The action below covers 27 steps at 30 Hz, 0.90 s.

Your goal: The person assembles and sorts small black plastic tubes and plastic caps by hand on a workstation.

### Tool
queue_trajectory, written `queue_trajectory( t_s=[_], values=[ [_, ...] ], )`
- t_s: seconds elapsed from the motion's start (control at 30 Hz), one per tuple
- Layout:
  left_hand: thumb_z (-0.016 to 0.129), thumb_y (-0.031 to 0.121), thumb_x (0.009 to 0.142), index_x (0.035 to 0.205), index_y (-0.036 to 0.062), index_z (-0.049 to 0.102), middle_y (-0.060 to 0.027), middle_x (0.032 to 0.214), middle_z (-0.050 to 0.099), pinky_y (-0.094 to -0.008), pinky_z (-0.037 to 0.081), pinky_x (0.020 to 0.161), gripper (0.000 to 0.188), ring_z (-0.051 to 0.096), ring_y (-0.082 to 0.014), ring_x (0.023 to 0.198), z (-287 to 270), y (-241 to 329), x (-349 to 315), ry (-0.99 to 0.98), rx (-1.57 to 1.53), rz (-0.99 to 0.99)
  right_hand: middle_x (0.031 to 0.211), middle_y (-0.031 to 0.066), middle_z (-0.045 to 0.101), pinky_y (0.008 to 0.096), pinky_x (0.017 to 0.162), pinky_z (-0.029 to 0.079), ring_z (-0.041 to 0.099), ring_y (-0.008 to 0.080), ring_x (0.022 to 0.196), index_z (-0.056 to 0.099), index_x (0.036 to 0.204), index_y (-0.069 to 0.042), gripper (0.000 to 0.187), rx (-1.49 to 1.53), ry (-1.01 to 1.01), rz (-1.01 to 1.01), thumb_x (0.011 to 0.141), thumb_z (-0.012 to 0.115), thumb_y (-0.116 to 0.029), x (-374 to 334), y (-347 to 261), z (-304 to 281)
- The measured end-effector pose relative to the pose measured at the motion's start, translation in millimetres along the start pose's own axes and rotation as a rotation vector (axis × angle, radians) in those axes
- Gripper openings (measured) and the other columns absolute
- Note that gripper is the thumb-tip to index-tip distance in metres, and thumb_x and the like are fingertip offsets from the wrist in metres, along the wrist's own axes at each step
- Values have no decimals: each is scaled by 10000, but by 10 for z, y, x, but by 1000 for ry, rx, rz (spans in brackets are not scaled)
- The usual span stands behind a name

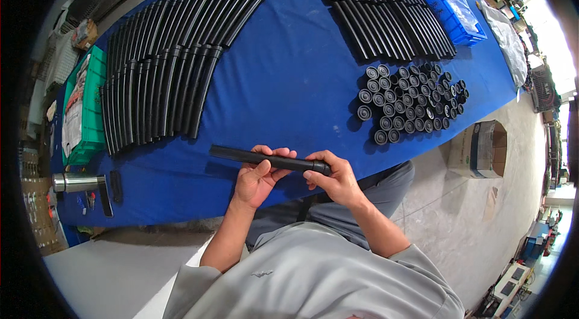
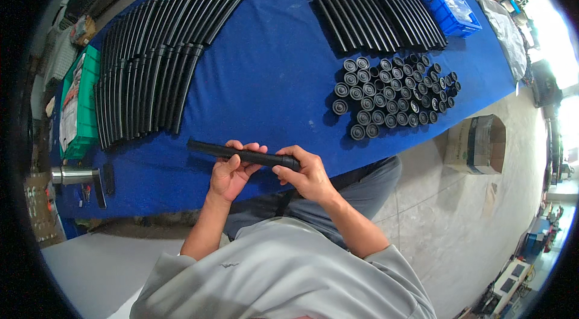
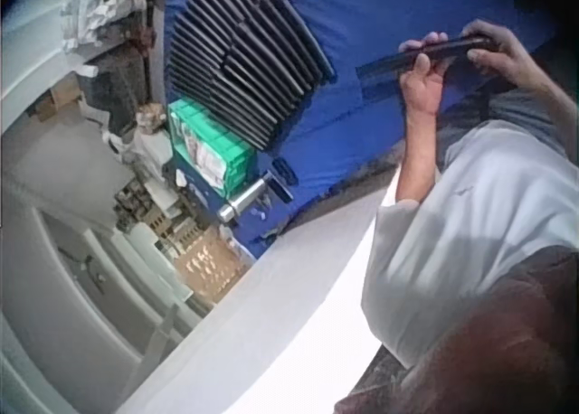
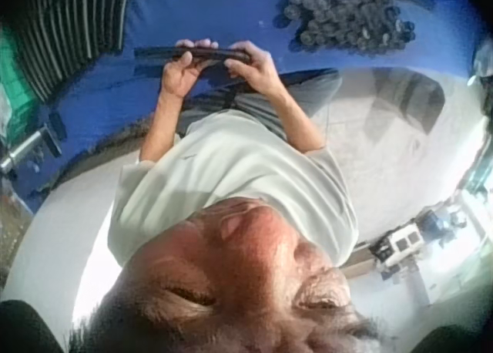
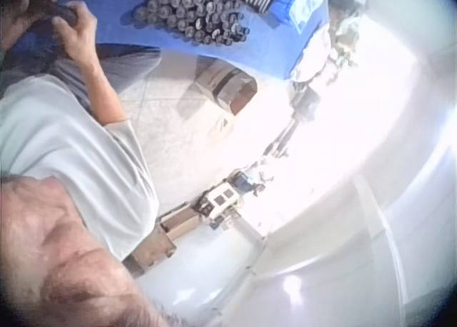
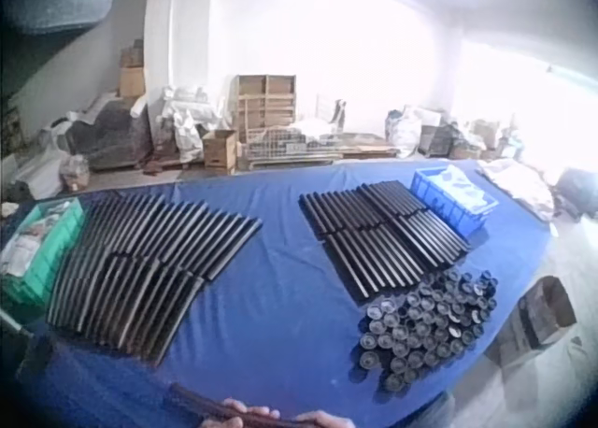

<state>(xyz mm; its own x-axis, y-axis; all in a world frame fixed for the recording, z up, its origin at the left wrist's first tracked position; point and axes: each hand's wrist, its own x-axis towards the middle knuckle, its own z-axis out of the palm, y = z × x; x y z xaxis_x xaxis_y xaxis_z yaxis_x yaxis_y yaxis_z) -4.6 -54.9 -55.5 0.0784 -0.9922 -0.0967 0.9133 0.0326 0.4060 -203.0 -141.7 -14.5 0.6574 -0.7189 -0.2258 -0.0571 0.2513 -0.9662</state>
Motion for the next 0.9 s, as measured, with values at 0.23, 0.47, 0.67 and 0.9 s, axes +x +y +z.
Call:
queue_trajectory(
  t_s=[0.23,0.47,0.67,0.9],
  values=[
    [662,61,924,1139,67,606,-225,1230,634,-531,528,1015,222,560,-392,1251,6,17,1,15,63,5,812,51,670,249,657,540,649,92,718,604,1158,39,314,-39,10,11,903,713,-108,6,57,-10],
    [653,98,939,1167,58,580,-222,1223,638,-532,543,993,243,570,-386,1240,93,-4,-11,89,58,-5,890,123,638,294,639,536,659,223,753,612,1132,13,309,-550,71,-391,872,731,-104,-27,34,-28],
    [627,99,957,1170,63,569,-219,1220,637,-530,554,976,224,571,-375,1243,-26,12,-18,15,-7,-8,925,155,614,360,626,507,646,298,790,610,1125,2,343,-628,75,-561,851,759,-140,-49,-17,15],
    [640,69,940,1157,65,577,-222,1218,637,-539,539,998,225,564,-373,1251,-12,10,-8,2,41,-25,753,95,611,306,574,467,608,185,674,643,1119,13,333,-227,-26,56,871,740,-187,-66,-102,-16]
  ],
)
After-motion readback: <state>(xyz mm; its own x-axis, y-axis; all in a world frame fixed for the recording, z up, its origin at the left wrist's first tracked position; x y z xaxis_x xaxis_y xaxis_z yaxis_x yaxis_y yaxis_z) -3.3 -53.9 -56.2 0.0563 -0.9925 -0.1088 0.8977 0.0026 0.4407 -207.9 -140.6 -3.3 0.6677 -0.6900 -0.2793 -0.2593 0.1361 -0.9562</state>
